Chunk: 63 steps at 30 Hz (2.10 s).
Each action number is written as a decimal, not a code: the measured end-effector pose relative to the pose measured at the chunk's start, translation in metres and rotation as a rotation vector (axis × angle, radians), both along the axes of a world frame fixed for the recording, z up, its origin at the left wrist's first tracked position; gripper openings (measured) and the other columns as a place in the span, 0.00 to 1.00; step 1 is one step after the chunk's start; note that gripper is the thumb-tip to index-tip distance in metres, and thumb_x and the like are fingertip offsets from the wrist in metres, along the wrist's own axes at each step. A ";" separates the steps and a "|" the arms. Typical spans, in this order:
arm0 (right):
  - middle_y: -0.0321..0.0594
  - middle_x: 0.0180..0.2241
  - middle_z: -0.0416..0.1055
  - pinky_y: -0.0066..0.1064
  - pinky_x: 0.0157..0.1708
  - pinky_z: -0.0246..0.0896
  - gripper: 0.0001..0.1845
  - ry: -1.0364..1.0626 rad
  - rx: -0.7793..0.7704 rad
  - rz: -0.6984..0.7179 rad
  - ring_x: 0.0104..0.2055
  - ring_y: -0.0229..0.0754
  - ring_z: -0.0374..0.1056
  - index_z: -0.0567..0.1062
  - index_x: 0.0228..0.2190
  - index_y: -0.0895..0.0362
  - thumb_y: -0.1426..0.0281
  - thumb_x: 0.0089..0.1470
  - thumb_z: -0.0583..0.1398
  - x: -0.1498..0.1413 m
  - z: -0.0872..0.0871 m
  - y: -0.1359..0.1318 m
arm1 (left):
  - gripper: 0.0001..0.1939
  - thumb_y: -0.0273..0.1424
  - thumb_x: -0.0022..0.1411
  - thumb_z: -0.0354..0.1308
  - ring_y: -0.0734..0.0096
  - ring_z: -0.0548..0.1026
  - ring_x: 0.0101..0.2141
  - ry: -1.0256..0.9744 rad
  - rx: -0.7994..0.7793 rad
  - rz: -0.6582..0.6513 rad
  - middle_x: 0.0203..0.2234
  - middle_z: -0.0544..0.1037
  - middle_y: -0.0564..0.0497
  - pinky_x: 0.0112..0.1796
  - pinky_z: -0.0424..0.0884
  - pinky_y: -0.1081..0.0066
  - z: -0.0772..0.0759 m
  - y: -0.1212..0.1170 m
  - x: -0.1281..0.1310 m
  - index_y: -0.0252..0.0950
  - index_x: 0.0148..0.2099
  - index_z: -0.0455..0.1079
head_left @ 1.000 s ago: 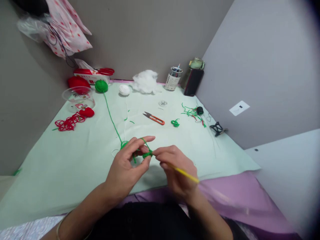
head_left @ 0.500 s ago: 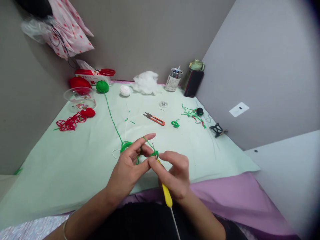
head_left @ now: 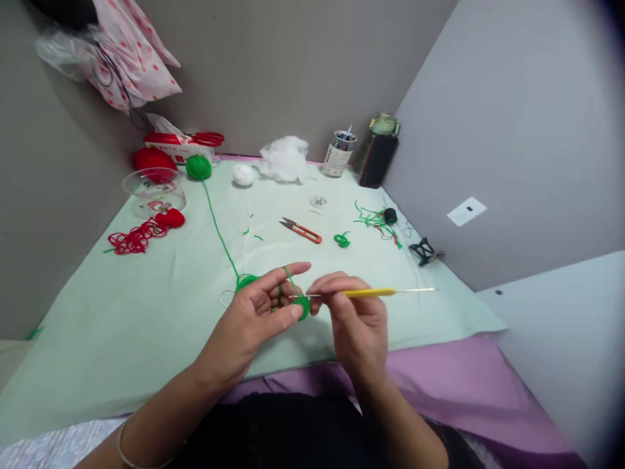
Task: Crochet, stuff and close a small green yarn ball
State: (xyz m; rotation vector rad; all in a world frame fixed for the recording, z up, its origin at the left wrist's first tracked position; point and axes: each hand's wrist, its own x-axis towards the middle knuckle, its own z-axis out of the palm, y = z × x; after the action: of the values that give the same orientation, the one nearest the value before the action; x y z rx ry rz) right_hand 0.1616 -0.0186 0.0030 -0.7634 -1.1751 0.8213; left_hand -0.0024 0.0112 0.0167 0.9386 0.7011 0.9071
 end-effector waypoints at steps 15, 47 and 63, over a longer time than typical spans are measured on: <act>0.40 0.35 0.77 0.35 0.34 0.72 0.11 -0.273 0.107 -0.247 0.34 0.41 0.73 0.82 0.44 0.52 0.74 0.67 0.59 -0.001 -0.008 0.000 | 0.20 0.34 0.56 0.74 0.79 0.66 0.30 -0.199 -0.301 -0.044 0.31 0.74 0.52 0.35 0.68 0.78 0.000 0.004 0.003 0.38 0.51 0.84; 0.40 0.32 0.81 0.30 0.30 0.71 0.09 0.147 -0.150 0.232 0.30 0.38 0.74 0.79 0.37 0.55 0.64 0.68 0.61 0.014 0.003 0.004 | 0.22 0.34 0.65 0.66 0.66 0.75 0.42 0.264 0.176 -0.185 0.43 0.78 0.50 0.41 0.70 0.69 0.010 0.006 -0.015 0.50 0.61 0.76; 0.49 0.43 0.81 0.35 0.37 0.77 0.13 -0.872 0.384 -0.173 0.43 0.45 0.78 0.75 0.48 0.54 0.78 0.65 0.58 0.015 0.007 -0.015 | 0.17 0.28 0.63 0.64 0.68 0.74 0.36 0.477 0.436 0.082 0.36 0.77 0.50 0.41 0.72 0.68 0.012 0.001 -0.004 0.42 0.54 0.81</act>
State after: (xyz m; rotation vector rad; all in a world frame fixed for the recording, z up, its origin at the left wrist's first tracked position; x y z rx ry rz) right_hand 0.1771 -0.0334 0.0100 -0.9080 -1.9312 0.0673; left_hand -0.0062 0.0121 0.0292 1.5543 0.9707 0.9349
